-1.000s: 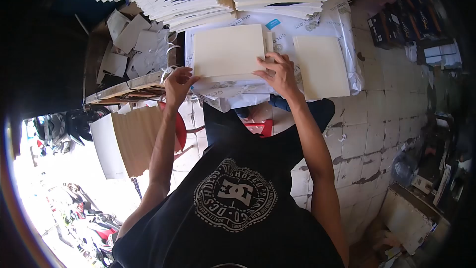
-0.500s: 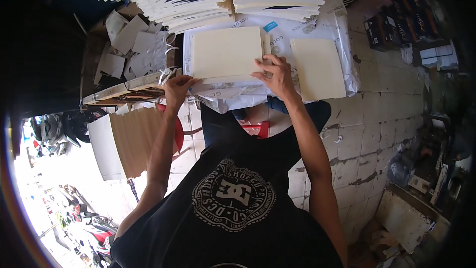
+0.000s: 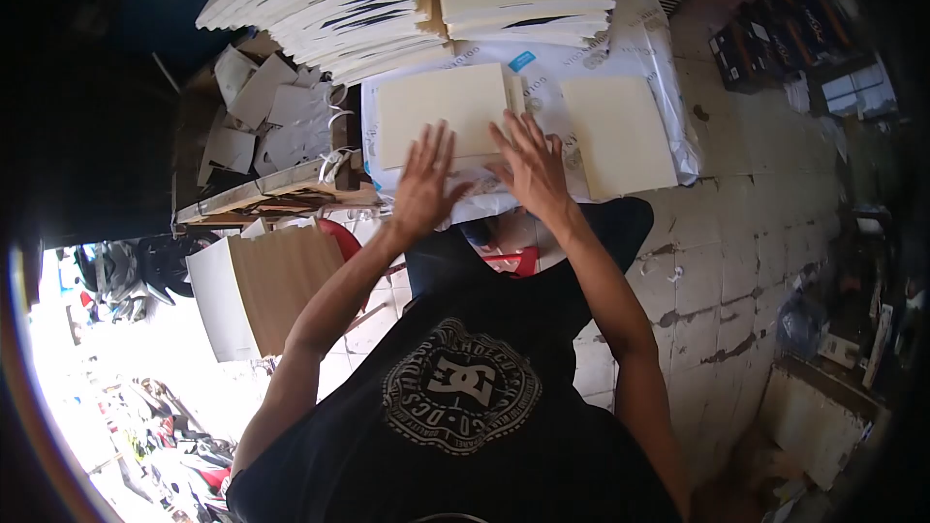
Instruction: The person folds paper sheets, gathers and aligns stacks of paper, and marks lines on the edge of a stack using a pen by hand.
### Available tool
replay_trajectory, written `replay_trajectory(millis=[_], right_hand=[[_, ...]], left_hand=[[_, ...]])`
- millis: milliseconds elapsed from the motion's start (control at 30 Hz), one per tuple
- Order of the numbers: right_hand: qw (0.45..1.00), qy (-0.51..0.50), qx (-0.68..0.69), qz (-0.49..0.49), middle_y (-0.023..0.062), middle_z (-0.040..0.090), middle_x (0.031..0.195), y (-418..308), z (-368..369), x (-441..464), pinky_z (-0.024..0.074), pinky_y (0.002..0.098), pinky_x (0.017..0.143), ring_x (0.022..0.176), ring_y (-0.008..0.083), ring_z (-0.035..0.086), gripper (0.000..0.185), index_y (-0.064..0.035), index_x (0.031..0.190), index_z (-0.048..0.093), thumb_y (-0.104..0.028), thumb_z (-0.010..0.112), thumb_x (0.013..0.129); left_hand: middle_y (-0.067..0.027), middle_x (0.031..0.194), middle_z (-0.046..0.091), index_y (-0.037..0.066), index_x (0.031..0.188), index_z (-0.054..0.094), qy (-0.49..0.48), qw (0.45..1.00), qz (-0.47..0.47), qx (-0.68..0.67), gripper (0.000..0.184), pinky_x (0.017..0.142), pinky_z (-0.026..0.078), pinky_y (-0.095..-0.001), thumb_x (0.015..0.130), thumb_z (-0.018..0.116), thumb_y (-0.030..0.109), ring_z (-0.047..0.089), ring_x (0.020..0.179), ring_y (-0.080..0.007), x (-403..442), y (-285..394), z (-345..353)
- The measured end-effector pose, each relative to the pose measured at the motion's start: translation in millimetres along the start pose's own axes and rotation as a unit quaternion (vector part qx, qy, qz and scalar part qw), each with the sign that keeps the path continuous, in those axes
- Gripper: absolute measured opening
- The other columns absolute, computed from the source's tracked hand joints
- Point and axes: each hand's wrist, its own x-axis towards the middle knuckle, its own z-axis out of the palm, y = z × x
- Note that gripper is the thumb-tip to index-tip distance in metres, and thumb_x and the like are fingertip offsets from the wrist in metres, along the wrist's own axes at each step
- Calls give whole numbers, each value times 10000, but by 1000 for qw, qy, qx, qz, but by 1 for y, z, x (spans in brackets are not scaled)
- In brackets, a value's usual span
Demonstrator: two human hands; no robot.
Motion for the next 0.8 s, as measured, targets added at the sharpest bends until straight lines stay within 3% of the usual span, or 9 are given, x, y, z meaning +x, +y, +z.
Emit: replay_trajectory(millis=[67, 300, 433, 467, 500, 600, 633, 700, 800], right_hand=[[1000, 6, 11, -13, 79, 372, 1505, -3, 18, -10, 361, 540, 987, 1327, 300, 416, 609, -124, 1419, 449, -315, 655, 879], [999, -3, 49, -7, 71, 355, 1527, 1, 21, -17, 317, 548, 1062, 1360, 289, 394, 617, -102, 1435, 421, -298, 636, 891], [998, -14, 58, -13, 97, 360, 1521, 1, 19, -18, 296, 531, 1072, 1351, 306, 402, 647, -85, 1445, 403, -276, 651, 879], [996, 17, 90, 7, 119, 372, 1509, 2, 19, -18, 293, 524, 1071, 1349, 308, 405, 661, -67, 1446, 394, -268, 659, 874], [991, 49, 122, 26, 142, 384, 1496, 1, 22, -22, 289, 518, 1070, 1346, 311, 408, 675, -50, 1446, 385, -260, 666, 870], [974, 100, 193, 65, 199, 429, 1442, -1, 14, -32, 278, 504, 1065, 1329, 318, 420, 710, -1, 1446, 358, -248, 681, 863], [968, 111, 212, 78, 216, 446, 1422, -3, 8, -37, 274, 500, 1063, 1322, 320, 425, 721, 15, 1446, 349, -246, 684, 863], [961, 165, 204, 88, 222, 529, 1322, -5, -4, -47, 343, 479, 1027, 1232, 351, 497, 642, 36, 1394, 415, -202, 689, 864], [944, 227, 213, 106, 222, 573, 1260, -2, -19, -67, 406, 445, 984, 1160, 371, 546, 554, 39, 1338, 479, -162, 690, 867]], left_hand=[[-229, 1555, 216, -45, 1468, 269, -58, 998, -11, 9, 811, 1166, 216, -477, 900, 623, 412, 198, 1449, -378, -6, 6, 22], [-236, 1549, 244, -42, 1475, 269, -34, 990, -103, 89, 835, 1143, 241, -504, 892, 624, 438, 246, 1442, -359, -52, -31, -10], [-231, 1399, 489, -48, 1313, 518, -44, 989, -108, 96, 661, 1091, 334, -508, 893, 610, 454, 481, 1304, -344, -36, -40, -22], [-238, 1248, 604, -46, 1179, 621, -34, 990, -116, 72, 546, 1020, 415, -504, 912, 599, 429, 603, 1148, -355, -22, -41, -30], [-221, 1217, 628, -36, 1156, 633, -120, 978, -157, 65, 555, 994, 441, -487, 882, 641, 446, 618, 1114, -360, -5, -38, -46], [-222, 1339, 542, -5, 1280, 560, 41, 997, -38, 49, 696, 1051, 397, -490, 810, 721, 483, 511, 1259, -369, 22, -35, -33], [-214, 1497, 357, 27, 1433, 393, 2, 999, -13, 38, 872, 1131, 286, -500, 793, 716, 521, 319, 1401, -378, 31, -36, -25], [-189, 1574, 197, 50, 1511, 229, -61, 996, 10, 71, 1046, 1172, 164, -523, 754, 713, 585, 159, 1462, -374, 41, -34, -5], [-193, 1590, 135, 58, 1528, 181, -132, 987, 11, 93, 1123, 1182, 99, -530, 731, 664, 685, 101, 1477, -362, 31, -24, 10]])
